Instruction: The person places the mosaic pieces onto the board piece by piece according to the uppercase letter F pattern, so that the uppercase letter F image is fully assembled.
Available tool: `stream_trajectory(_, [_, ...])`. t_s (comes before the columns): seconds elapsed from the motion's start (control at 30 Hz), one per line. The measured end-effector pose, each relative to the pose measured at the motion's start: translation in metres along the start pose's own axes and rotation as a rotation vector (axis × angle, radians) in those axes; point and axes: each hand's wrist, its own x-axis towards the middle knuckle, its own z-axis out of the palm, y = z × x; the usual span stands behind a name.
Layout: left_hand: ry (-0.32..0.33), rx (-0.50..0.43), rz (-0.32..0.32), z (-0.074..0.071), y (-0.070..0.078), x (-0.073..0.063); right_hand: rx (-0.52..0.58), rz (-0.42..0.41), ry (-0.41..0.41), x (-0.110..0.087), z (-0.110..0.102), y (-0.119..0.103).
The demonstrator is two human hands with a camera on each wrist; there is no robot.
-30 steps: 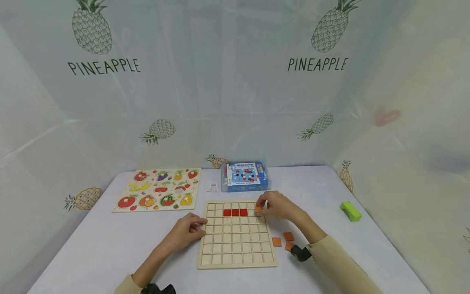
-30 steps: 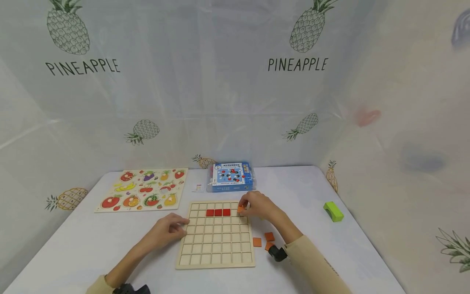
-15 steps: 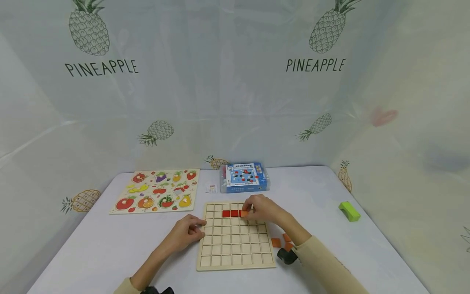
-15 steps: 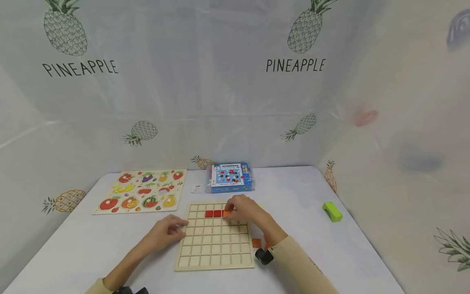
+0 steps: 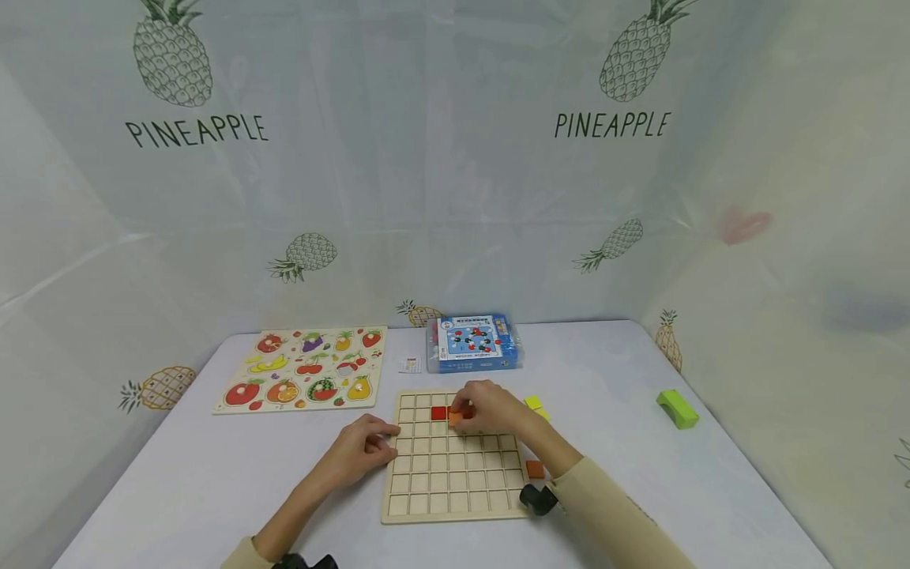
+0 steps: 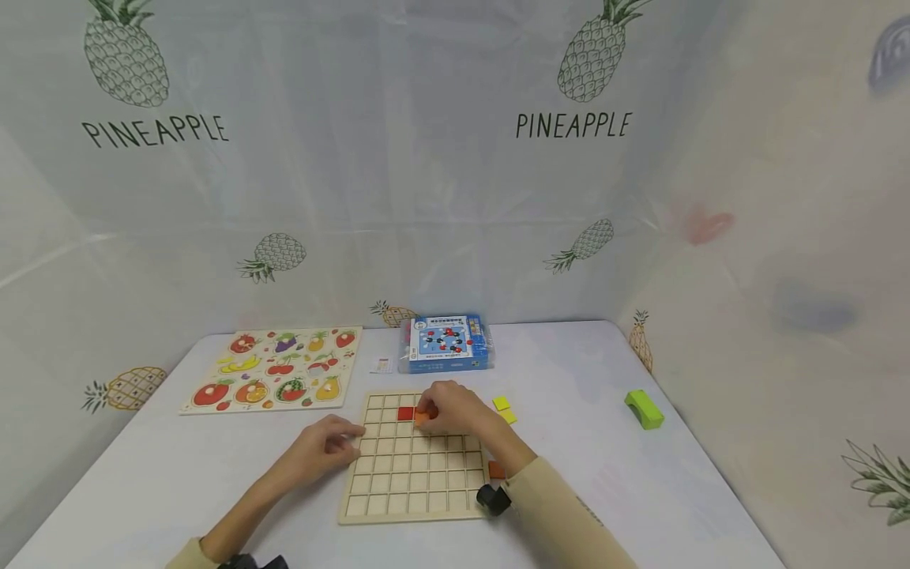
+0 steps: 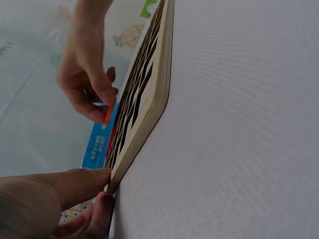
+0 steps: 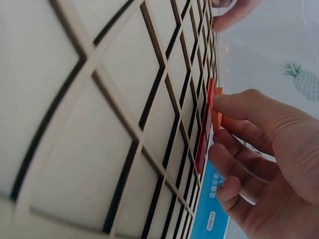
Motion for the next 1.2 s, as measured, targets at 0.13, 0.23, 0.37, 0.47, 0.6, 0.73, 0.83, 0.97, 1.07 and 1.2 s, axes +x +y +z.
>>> stream_trajectory(0.13, [-0.004,-0.005,-0.001,0.0,0.001,0.0,0.006,-0.024,-0.005,0.003,0.003,-0.006])
stream_trajectory(0.23, [-0.01,-0.002,-0.011,0.0,0.002,0.0,0.006,-0.038,-0.009,0.005,0.005,-0.01])
stream_trajectory(0.37, [-0.012,0.002,-0.02,0.0,0.002,0.0,0.002,-0.026,-0.019,0.007,0.006,-0.015])
stream_trajectory(0.47, [-0.012,0.003,-0.024,-0.001,0.002,0.0,-0.003,-0.019,-0.025,0.008,0.008,-0.018])
stream_trajectory(0.6, [-0.014,-0.001,-0.023,-0.001,0.002,0.0,-0.012,-0.027,-0.027,0.009,0.01,-0.021])
stream_trajectory(0.73, [-0.014,-0.004,-0.023,-0.001,0.001,-0.001,-0.013,-0.027,-0.03,0.01,0.011,-0.023])
stream_trajectory(0.83, [-0.013,-0.005,-0.025,-0.001,0.001,0.0,-0.005,-0.017,-0.032,0.01,0.011,-0.024])
stream_trajectory(0.97, [-0.011,-0.005,-0.026,-0.001,0.001,0.001,-0.004,-0.009,-0.031,0.009,0.011,-0.026])
stream_trajectory(1.07, [-0.009,-0.004,-0.023,-0.001,0.002,0.001,-0.002,-0.013,-0.031,0.009,0.011,-0.026])
stream_trajectory(1.2, [-0.01,-0.006,-0.017,-0.001,0.002,0.0,0.009,-0.02,-0.031,0.009,0.012,-0.025])
